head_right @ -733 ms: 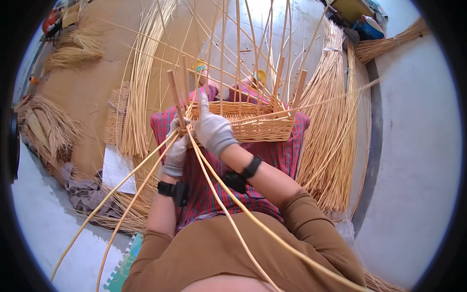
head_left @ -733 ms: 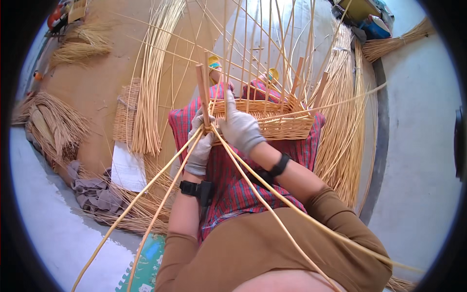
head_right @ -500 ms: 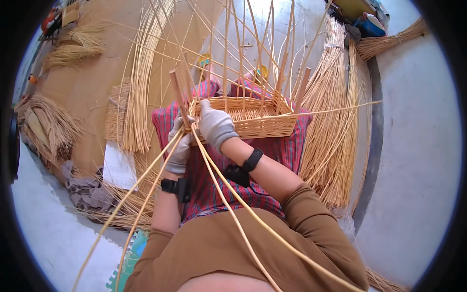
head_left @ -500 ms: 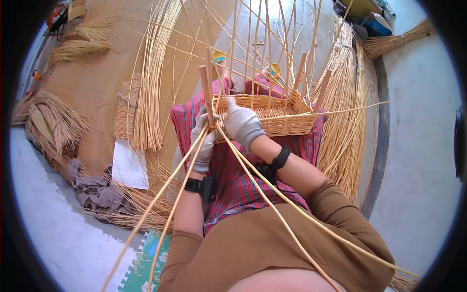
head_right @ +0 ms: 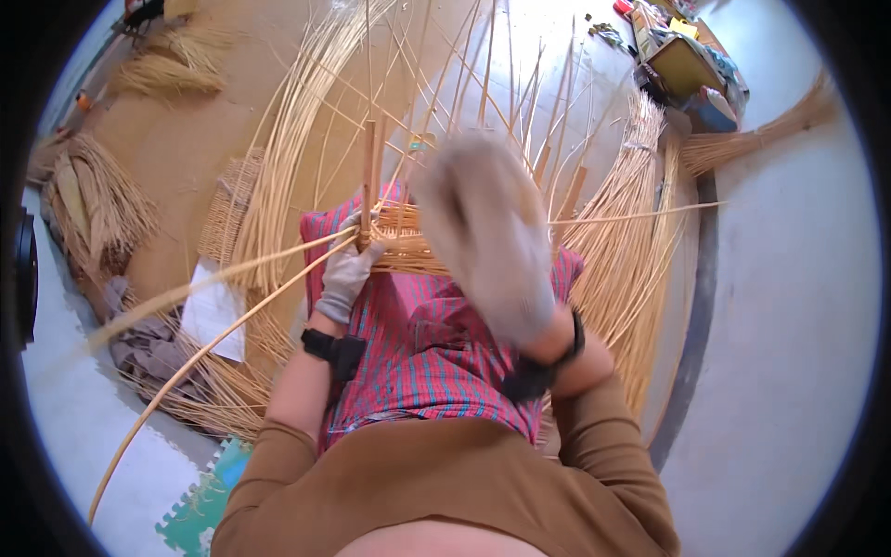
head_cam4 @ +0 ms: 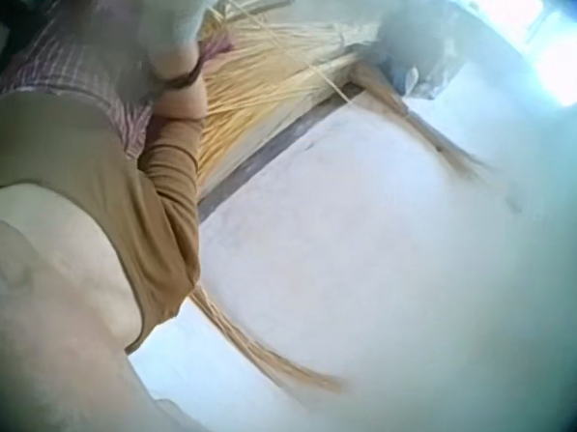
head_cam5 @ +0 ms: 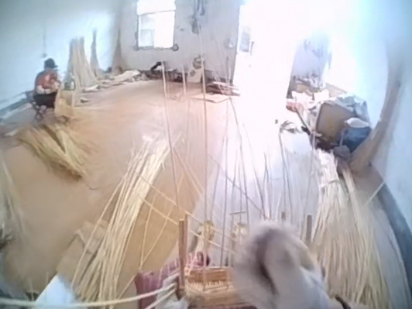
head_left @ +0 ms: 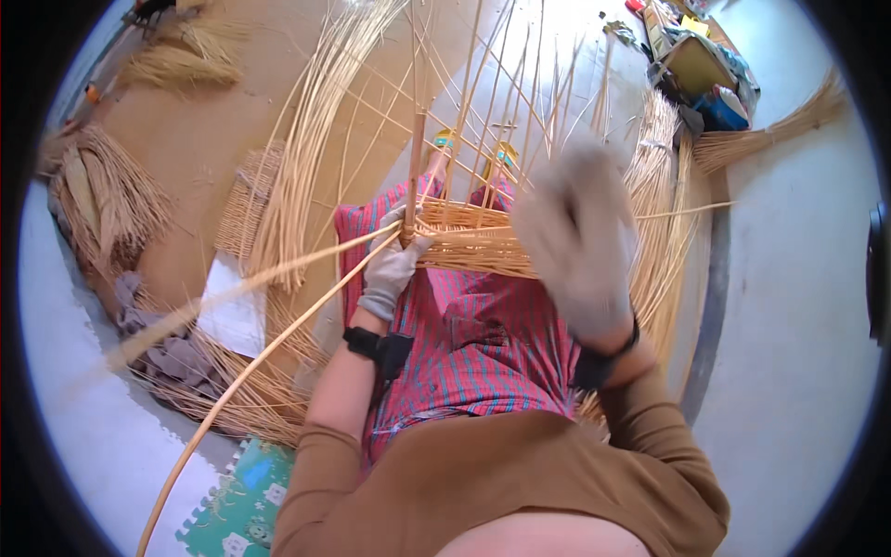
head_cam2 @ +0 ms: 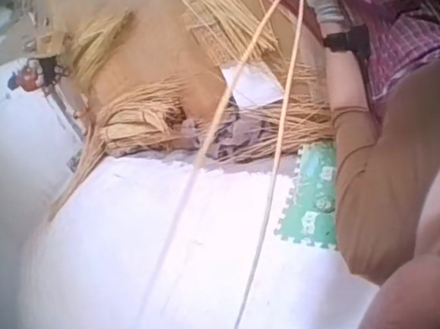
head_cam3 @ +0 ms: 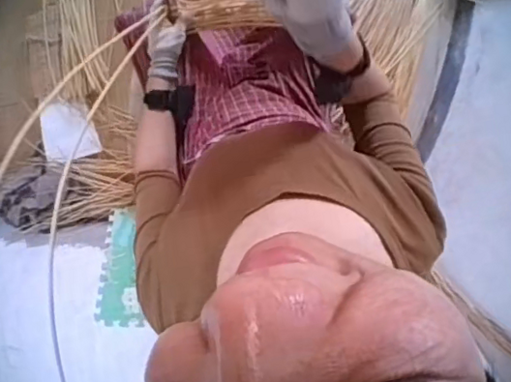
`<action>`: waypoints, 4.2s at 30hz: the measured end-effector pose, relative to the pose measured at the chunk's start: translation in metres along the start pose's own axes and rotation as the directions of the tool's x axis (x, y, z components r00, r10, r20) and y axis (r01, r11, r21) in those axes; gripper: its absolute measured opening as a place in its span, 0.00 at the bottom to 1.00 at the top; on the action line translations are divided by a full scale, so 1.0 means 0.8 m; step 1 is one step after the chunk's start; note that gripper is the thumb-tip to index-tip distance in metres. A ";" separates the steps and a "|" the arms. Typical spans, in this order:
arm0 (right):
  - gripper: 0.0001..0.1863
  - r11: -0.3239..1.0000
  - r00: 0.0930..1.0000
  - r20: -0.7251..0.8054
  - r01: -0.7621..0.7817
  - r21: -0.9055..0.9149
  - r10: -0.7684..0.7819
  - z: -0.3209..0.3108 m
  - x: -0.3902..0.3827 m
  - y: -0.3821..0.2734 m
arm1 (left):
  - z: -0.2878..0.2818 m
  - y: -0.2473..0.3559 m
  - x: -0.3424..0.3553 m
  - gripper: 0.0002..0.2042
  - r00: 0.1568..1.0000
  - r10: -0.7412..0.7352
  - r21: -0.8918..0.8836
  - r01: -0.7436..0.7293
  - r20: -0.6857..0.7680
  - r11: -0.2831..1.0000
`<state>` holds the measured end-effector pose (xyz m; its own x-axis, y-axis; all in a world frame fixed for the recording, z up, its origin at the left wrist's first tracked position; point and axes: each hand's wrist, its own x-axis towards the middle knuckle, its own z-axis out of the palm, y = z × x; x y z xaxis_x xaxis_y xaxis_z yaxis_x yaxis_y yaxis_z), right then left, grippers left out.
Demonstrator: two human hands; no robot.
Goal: Weaving a small rectangular basket from long plant fibers.
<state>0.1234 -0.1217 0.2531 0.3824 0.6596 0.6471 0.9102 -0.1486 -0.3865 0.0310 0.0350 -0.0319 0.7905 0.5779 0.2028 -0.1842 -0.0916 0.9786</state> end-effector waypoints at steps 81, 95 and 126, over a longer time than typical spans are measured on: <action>0.28 0.786 0.793 0.336 -0.586 0.198 0.507 0.121 -0.106 0.244 | 0.086 0.007 0.051 0.18 0.772 -0.630 0.157 0.614 0.083 0.773; 0.51 0.931 0.927 0.096 -0.356 -0.077 0.362 0.152 -0.076 0.308 | 0.128 0.001 0.049 0.19 0.755 -0.610 0.115 0.602 0.242 0.790; 0.04 0.190 0.443 0.021 -0.426 0.885 0.896 0.011 -0.309 0.278 | 0.217 0.028 0.062 0.11 0.586 -0.688 0.323 0.612 0.427 0.722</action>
<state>0.2299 -0.3110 0.0016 0.9820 0.1741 -0.0734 -0.1303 0.3428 -0.9303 0.1679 -0.0790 0.0058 0.8397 0.0554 -0.5402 0.5397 0.0257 0.8415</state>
